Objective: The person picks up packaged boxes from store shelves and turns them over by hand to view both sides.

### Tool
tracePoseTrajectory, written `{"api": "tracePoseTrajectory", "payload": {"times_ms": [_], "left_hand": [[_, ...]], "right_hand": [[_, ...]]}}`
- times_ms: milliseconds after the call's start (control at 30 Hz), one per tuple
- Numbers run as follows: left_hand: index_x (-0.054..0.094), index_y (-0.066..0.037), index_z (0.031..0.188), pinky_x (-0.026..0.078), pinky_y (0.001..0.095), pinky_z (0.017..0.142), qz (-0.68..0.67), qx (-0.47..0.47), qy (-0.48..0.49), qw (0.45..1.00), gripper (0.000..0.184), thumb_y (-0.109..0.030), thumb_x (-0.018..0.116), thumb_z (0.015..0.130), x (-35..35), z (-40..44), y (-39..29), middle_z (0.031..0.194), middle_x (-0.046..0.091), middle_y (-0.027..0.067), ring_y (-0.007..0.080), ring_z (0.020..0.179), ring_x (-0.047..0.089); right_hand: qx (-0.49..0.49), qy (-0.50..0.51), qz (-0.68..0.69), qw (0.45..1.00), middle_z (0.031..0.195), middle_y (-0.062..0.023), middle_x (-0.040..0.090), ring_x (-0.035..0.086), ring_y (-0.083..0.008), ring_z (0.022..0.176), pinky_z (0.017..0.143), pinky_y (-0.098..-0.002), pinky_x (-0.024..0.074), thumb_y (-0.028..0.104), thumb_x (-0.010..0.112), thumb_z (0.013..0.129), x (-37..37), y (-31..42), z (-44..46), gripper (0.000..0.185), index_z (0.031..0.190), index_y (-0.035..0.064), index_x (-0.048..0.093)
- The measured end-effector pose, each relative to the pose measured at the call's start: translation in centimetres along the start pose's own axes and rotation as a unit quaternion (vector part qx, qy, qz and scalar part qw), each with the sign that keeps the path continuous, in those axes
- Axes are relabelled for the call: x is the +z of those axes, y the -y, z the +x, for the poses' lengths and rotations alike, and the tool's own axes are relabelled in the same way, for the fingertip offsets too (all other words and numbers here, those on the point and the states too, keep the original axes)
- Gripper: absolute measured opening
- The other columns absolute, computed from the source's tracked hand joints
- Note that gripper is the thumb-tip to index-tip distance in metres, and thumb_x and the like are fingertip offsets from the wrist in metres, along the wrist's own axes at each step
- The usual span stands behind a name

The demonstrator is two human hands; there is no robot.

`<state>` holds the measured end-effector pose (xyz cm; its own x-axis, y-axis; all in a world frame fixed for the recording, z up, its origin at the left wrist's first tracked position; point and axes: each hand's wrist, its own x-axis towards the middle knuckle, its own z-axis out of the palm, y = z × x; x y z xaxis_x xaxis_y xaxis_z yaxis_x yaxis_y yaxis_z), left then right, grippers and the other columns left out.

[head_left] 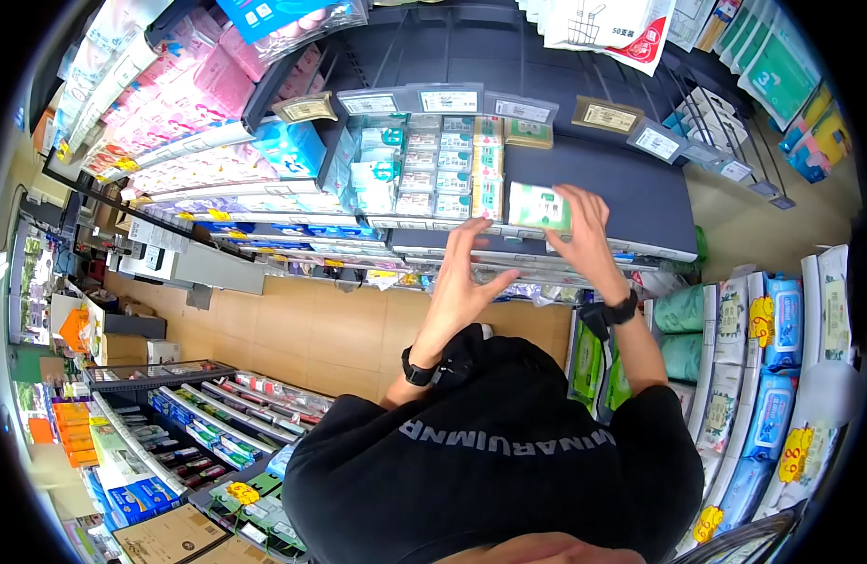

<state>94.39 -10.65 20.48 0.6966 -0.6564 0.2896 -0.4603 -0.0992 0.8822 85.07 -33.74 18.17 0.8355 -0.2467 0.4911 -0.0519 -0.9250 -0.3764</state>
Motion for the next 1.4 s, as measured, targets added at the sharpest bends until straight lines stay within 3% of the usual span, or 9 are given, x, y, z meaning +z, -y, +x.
{"api": "tracePoseTrajectory", "payload": {"times_ms": [33, 333, 667, 1067, 1400], "left_hand": [[0.047, -0.010, 0.142, 0.053, 0.0377, 0.091, 0.007, -0.006, 0.021, 1.000, 0.081, -0.015, 0.088, 0.073, 0.1, 0.2, 0.1, 0.142, 0.048, 0.0123, 0.0253, 0.115, 0.060], [0.040, -0.013, 0.151, 0.039, 0.0471, 0.113, 0.059, 0.062, 0.134, 0.987, 0.092, -0.017, 0.087, 0.072, 1.4, 0.3, -1.7, 0.153, 0.035, 0.0170, 0.0391, 0.141, 0.038], [0.052, -0.008, 0.138, 0.043, 0.0451, 0.107, 0.074, 0.110, 0.142, 0.981, 0.075, -0.014, 0.086, 0.072, 2.8, -3.1, -3.3, 0.148, 0.045, 0.0140, 0.0381, 0.131, 0.048], [0.064, -0.011, 0.127, 0.044, 0.0450, 0.108, 0.059, 0.109, 0.116, 0.985, 0.067, -0.012, 0.090, 0.065, 4.0, -9.1, -6.0, 0.158, 0.035, 0.0134, 0.0326, 0.132, 0.048], [0.064, -0.012, 0.126, 0.047, 0.0442, 0.105, 0.063, 0.093, 0.119, 0.986, 0.068, -0.014, 0.091, 0.064, 4.8, -16.8, -7.9, 0.156, 0.037, 0.0131, 0.0309, 0.126, 0.053]], "right_hand": [[0.002, 0.000, -0.002, 1.000, 0.133, -0.0145, 0.054, 0.047, -0.0331, 0.129, 0.112, -0.0464, 0.0270, 0.012, 0.079, 0.074, -0.9, 0.9, -0.8, 0.069, 0.136, 0.0059, 0.050], [0.021, 0.031, 0.015, 0.999, 0.134, -0.0120, 0.052, 0.047, -0.0308, 0.129, 0.116, -0.0492, 0.0252, 0.011, 0.078, 0.074, -5.7, 5.3, -5.7, 0.070, 0.137, 0.0061, 0.049], [0.015, 0.017, 0.026, 0.999, 0.134, -0.0107, 0.055, 0.049, -0.0307, 0.129, 0.113, -0.0486, 0.0293, 0.012, 0.079, 0.072, -7.5, 6.3, -10.1, 0.068, 0.134, 0.0064, 0.053], [0.062, 0.010, 0.086, 0.994, 0.137, -0.0159, 0.053, 0.049, -0.0357, 0.127, 0.108, -0.0462, 0.0353, 0.013, 0.086, 0.069, -11.7, 7.7, -16.7, 0.078, 0.138, 0.0040, 0.051], [0.054, 0.012, 0.102, 0.993, 0.132, -0.0135, 0.057, 0.052, -0.0347, 0.123, 0.107, -0.0465, 0.0371, 0.018, 0.087, 0.070, -14.0, 10.1, -23.7, 0.075, 0.136, 0.0056, 0.053]]}}
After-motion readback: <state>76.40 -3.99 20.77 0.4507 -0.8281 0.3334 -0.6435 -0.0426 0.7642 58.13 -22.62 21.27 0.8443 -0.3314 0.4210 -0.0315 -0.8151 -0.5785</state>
